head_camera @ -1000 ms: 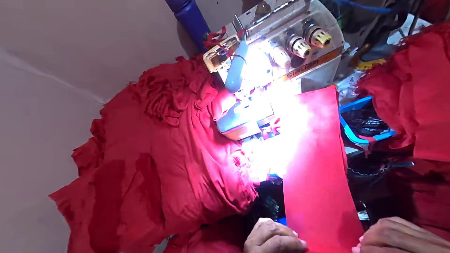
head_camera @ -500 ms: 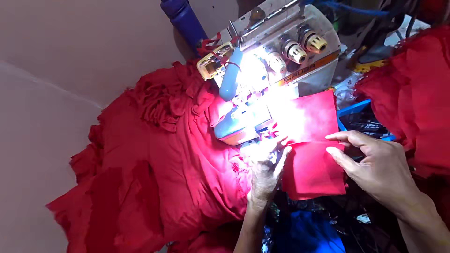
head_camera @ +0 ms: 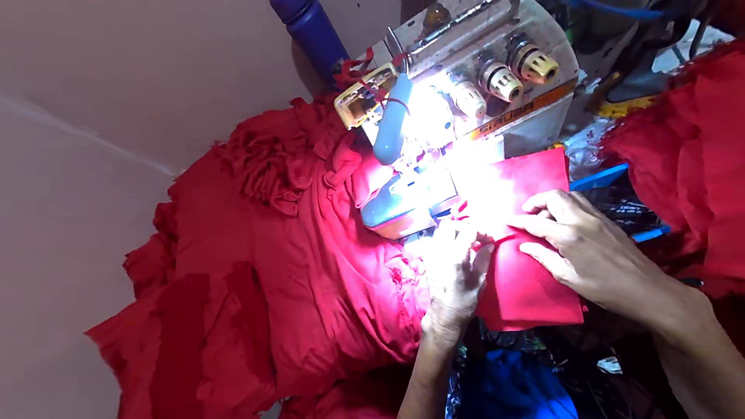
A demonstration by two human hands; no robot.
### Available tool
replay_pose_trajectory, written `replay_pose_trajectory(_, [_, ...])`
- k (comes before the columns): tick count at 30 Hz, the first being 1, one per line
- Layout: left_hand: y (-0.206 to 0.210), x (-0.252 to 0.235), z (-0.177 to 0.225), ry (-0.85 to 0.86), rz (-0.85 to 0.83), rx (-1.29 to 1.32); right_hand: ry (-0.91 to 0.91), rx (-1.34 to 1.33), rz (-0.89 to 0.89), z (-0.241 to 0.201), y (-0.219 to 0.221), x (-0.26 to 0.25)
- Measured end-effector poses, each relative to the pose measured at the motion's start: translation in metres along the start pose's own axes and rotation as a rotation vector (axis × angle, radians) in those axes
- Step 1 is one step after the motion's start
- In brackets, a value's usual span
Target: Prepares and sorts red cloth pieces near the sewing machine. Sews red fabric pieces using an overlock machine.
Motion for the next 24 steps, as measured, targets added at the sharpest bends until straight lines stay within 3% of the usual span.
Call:
replay_pose_trajectory(4, [-0.007, 0.012, 0.018, 0.004, 0.13, -0.111, -0.082, -0.009, -0.005, -0.004, -0.006, 0.001])
replay_pose_trajectory(8, [-0.033, 0.031, 0.03, -0.329, 0.295, 0.466, -0.155, -0.19, 0.071, -0.028, -0.014, 0.01])
replay_pose_trajectory(11, [-0.067, 0.028, 0.031, -0.384, 0.32, 0.695, -0.12, -0.496, 0.07, -0.053, -0.009, 0.006])
replay_pose_trajectory(16, [-0.109, -0.025, 0.014, -0.19, 0.344, 0.423, 0.075, -0.743, 0.142, -0.085, 0.02, -0.025])
replay_pose_trajectory(19, [-0.114, -0.06, -0.013, -0.089, 0.193, 0.19, 0.254, -0.752, 0.159, -0.084, 0.043, -0.048])
replay_pose_trajectory(21, [-0.105, -0.072, -0.035, -0.11, 0.11, 0.05, 0.351, -0.697, 0.15, -0.078, 0.059, -0.06])
replay_pose_trajectory(24, [-0.086, -0.075, -0.047, -0.286, 0.028, -0.116, 0.516, -0.62, 0.067, -0.074, 0.067, -0.067])
Point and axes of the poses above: each hand's wrist, its own x-axis away from the middle knuckle, its own y-axis out of the palm, z = x × y, the point moved 1 cm from there along -x, towards the middle knuckle, and after that the axes turned 6 degrees about z, right-handed, at the moved point
